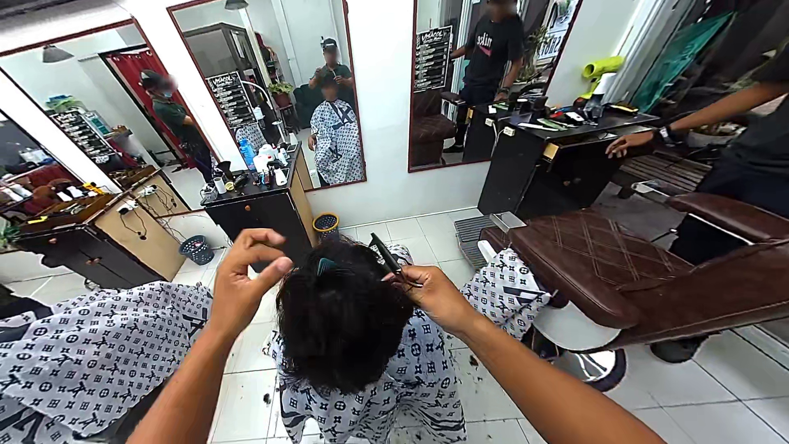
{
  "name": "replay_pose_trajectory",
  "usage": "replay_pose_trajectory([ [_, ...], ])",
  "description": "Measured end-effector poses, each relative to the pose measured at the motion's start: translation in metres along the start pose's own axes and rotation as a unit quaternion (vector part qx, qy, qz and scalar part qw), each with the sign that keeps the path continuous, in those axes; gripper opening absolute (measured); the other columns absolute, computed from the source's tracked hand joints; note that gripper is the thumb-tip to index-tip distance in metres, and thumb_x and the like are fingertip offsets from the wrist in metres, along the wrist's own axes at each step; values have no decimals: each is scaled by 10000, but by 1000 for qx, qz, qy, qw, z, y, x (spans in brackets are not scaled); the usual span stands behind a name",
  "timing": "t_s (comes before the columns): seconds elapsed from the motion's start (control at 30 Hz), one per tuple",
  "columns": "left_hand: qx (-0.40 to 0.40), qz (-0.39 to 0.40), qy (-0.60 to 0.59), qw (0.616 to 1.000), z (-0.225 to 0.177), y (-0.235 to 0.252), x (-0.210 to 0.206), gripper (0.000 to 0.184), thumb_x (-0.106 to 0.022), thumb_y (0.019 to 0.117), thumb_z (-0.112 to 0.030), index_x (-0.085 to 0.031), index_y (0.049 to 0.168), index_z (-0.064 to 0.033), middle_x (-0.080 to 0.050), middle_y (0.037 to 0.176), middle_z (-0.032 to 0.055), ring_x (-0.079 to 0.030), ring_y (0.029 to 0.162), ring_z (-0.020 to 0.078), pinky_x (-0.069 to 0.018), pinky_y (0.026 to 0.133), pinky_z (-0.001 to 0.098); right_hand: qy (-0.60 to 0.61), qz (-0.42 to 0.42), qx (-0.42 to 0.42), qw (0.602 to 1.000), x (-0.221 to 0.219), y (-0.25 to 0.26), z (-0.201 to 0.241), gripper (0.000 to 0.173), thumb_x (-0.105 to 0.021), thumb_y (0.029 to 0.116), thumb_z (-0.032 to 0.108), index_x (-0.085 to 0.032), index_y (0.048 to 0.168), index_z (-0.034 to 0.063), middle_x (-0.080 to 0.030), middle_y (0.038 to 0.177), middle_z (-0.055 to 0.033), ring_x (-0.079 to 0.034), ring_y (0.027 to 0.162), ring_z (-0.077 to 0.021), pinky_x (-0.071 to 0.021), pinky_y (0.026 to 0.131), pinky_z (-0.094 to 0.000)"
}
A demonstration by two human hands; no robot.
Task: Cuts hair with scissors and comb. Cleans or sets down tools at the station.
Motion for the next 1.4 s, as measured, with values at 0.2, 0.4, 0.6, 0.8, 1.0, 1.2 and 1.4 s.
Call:
replay_pose_trajectory([
  [0.2, -102, 369, 72, 921, -21, -6, -70, 584, -775, 715, -678, -790, 1142, -280, -518, 1549, -34, -262, 1554, 217, -33, 1266, 601, 153, 53, 23, 986, -4, -15, 17, 120, -645, 956, 63, -747, 1007, 97, -717, 827, 83, -625, 632, 15, -535, 572, -159],
  [0.4, -249, 392, 160, 871, -61, 6, -109, 318, -734, 885, -386, -793, 972, -86, -756, 1074, 157, -708, 1077, 333, -540, 965, 497, -27, -115, 103, 988, 26, -9, 13, 127, -612, 989, 87, -711, 1052, 40, -711, 870, 61, -620, 652, 24, -534, 598, -146],
  [0.6, -130, 311, 103, 936, -42, 48, -99, 203, -683, 967, -287, -827, 948, -145, -787, 936, -6, -720, 964, 110, -539, 927, 392, 62, 14, -35, 997, 3, -11, 7, 100, -614, 958, 62, -708, 988, 79, -682, 775, 92, -582, 573, 22, -507, 538, -151],
  [0.8, 59, 40, -192, 979, -1, 44, -48, 350, -374, 1103, -210, -675, 1202, -60, -726, 1175, 33, -689, 1097, 148, -548, 1001, 365, 175, 44, -79, 980, 6, -3, 18, 155, -559, 989, 47, -712, 978, 70, -643, 691, 68, -546, 543, 20, -465, 533, -128],
  [1.0, 54, 251, -82, 963, 4, 8, -52, 269, -822, 775, -451, -822, 841, -190, -753, 1087, -53, -641, 1129, 56, -520, 981, 323, 188, 50, -71, 978, 2, 6, 27, 167, -541, 1009, 55, -703, 974, 71, -625, 698, 69, -533, 560, 17, -464, 558, -137],
  [1.2, 69, 293, -72, 951, -14, 26, -77, 288, -734, 922, -305, -776, 1137, -119, -762, 1099, -77, -665, 1070, -38, -536, 975, 216, 164, 38, -69, 983, 11, 17, 38, 185, -528, 1014, 28, -699, 942, 29, -603, 652, 32, -567, 572, -32, -533, 634, -190],
  [1.4, 62, 249, -142, 956, -12, 32, -78, 265, -607, 944, -251, -782, 1054, -85, -762, 971, -65, -684, 920, -21, -559, 842, 199, 152, 14, -66, 986, 15, 25, 52, 193, -515, 1036, 24, -692, 959, 11, -592, 655, 15, -555, 560, -36, -527, 618, -185],
])
Point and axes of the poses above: each hand's wrist, its own y-axis towards the middle knuckle, its own x-axis out of the back of the hand, z = x × y, the point moved 3 cm from there along y, towards the middle knuckle
